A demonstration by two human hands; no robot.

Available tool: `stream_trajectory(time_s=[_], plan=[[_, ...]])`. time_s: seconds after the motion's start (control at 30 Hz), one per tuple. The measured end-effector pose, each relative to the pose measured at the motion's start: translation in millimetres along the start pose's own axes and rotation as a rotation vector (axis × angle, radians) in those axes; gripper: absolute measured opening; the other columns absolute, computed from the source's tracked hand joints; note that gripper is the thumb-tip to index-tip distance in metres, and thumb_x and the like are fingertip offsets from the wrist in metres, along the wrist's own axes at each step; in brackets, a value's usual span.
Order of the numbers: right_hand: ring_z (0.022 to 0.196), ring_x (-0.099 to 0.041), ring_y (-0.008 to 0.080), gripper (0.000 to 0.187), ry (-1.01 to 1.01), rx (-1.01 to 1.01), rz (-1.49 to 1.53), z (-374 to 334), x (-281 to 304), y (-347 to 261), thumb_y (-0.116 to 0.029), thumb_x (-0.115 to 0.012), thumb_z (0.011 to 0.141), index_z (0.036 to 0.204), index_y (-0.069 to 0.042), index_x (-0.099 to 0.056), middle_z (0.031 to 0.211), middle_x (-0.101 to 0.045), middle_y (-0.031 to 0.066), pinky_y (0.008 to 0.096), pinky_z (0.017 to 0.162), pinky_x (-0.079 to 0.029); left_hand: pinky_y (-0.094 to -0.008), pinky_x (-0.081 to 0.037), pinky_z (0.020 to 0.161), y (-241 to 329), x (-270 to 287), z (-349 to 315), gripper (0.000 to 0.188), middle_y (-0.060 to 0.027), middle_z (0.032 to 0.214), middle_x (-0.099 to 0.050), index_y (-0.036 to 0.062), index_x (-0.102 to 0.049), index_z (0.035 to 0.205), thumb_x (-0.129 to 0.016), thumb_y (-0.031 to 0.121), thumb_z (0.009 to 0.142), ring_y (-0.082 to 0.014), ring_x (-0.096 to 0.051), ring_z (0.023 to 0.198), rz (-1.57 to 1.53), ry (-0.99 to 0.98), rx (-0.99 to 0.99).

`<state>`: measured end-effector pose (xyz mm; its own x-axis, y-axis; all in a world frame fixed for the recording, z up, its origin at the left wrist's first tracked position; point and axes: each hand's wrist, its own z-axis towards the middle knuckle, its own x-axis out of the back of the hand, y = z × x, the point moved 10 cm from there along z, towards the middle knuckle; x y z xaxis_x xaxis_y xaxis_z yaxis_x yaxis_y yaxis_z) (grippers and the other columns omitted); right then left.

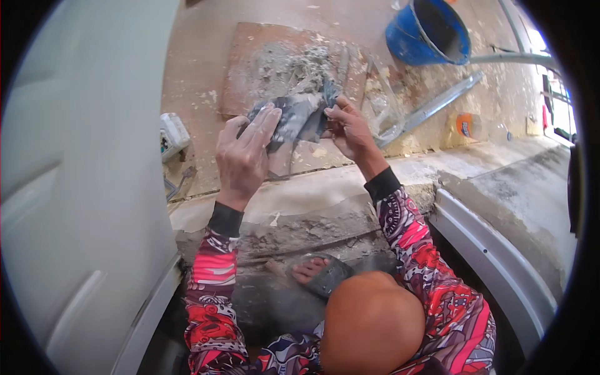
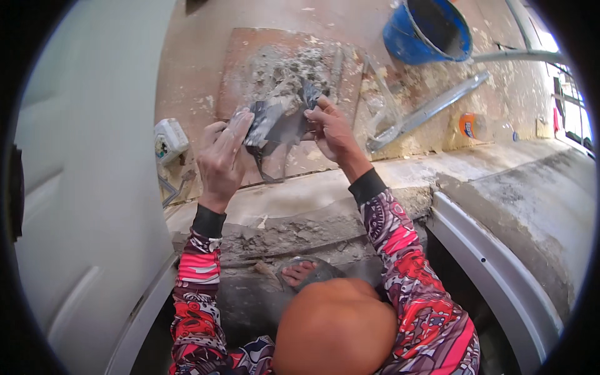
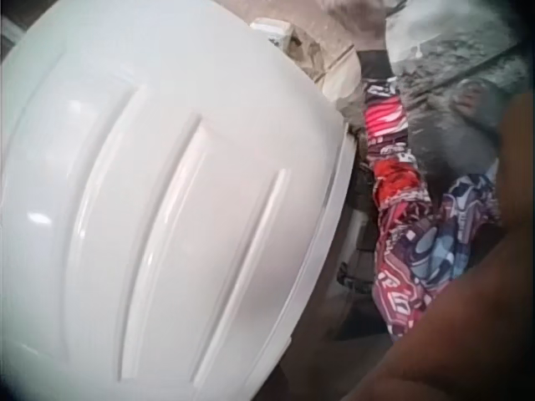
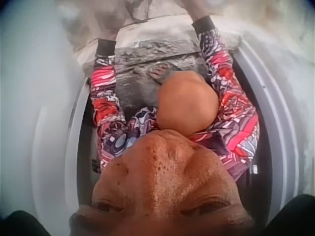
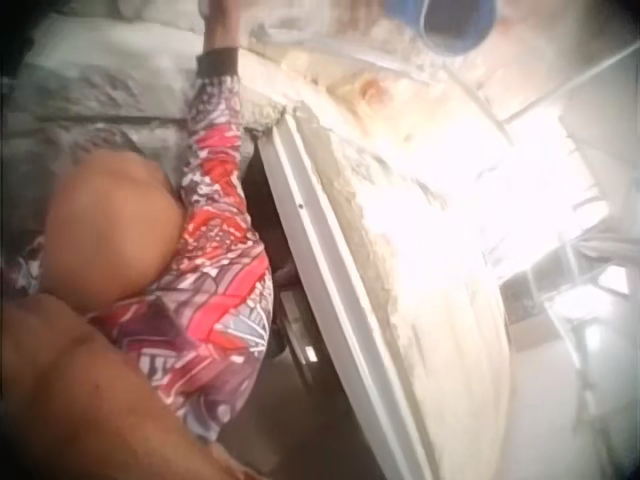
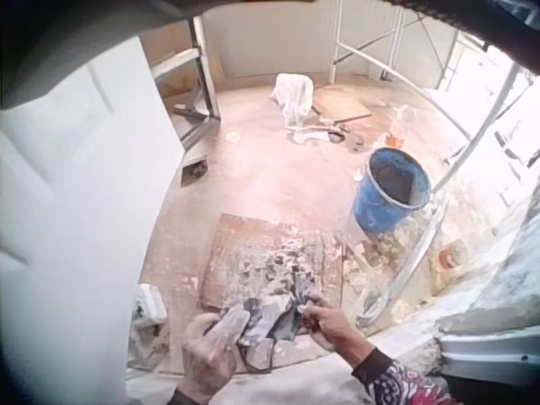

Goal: The person mixes cement mortar using two putty knives and applies it onto the wall along the doorframe.

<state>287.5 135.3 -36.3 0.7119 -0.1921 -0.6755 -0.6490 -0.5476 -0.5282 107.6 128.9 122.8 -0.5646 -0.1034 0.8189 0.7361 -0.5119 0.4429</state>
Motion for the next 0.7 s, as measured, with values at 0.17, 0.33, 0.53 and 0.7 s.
stream_trajectory(time_s=[0.17, 0.33, 0.53, 0.7], plan=[[0.073, -0.067, 0.0137, 0.024, -0.087, -0.052, -0.031, -3, -55, -1, -0.003, -0.055, 0.094, 0.118, -0.008, -0.055, 0.094, -0.066, 0.0019, 0.0327, 0.059, -0.059, -0.0402, -0.050, 0.095, -8, 67, -4, 0.051, -0.0149, 0.126, -0.066, 0.0054, -0.065, 0.126, -0.055, -0.009, 0.078, -0.0323, -0.063, 0.108, -0.167, 0.128, -0.050], [0.082, -0.069, 0.0142, 0.031, -0.155, -0.143, 0.054, -10, -87, 18, -0.003, -0.053, 0.095, 0.126, -0.006, -0.054, 0.104, -0.069, 0.0046, 0.0326, 0.069, -0.058, -0.0331, -0.050, 0.093, -55, 98, -17, 0.027, -0.0133, 0.116, -0.071, 0.0009, -0.067, 0.121, -0.057, 0.004, 0.097, -0.0207, -0.068, 0.102, -0.439, 0.268, 0.289], [0.070, -0.063, 0.0096, 0.022, -0.156, -0.272, 0.129, -17, -113, 34, -0.006, -0.056, 0.095, 0.116, -0.011, -0.056, 0.095, -0.066, 0.0005, 0.0280, 0.055, -0.054, -0.0330, -0.049, 0.100, -37, 142, -7, 0.031, -0.0150, 0.116, -0.071, 0.0017, -0.064, 0.127, -0.060, 0.007, 0.096, -0.0252, -0.068, 0.110, -0.437, 0.320, 0.262], [0.067, -0.063, 0.0056, 0.026, -0.238, -0.320, 0.127, -34, -166, 32, -0.005, -0.056, 0.095, 0.120, -0.012, -0.054, 0.093, -0.066, -0.0007, 0.0239, 0.050, -0.052, -0.0422, -0.048, 0.103, -8, 150, -20, 0.042, -0.0168, 0.125, -0.066, 0.0033, -0.062, 0.130, -0.067, 0.009, 0.088, -0.0335, -0.064, 0.117, -0.240, 0.354, -0.053]])
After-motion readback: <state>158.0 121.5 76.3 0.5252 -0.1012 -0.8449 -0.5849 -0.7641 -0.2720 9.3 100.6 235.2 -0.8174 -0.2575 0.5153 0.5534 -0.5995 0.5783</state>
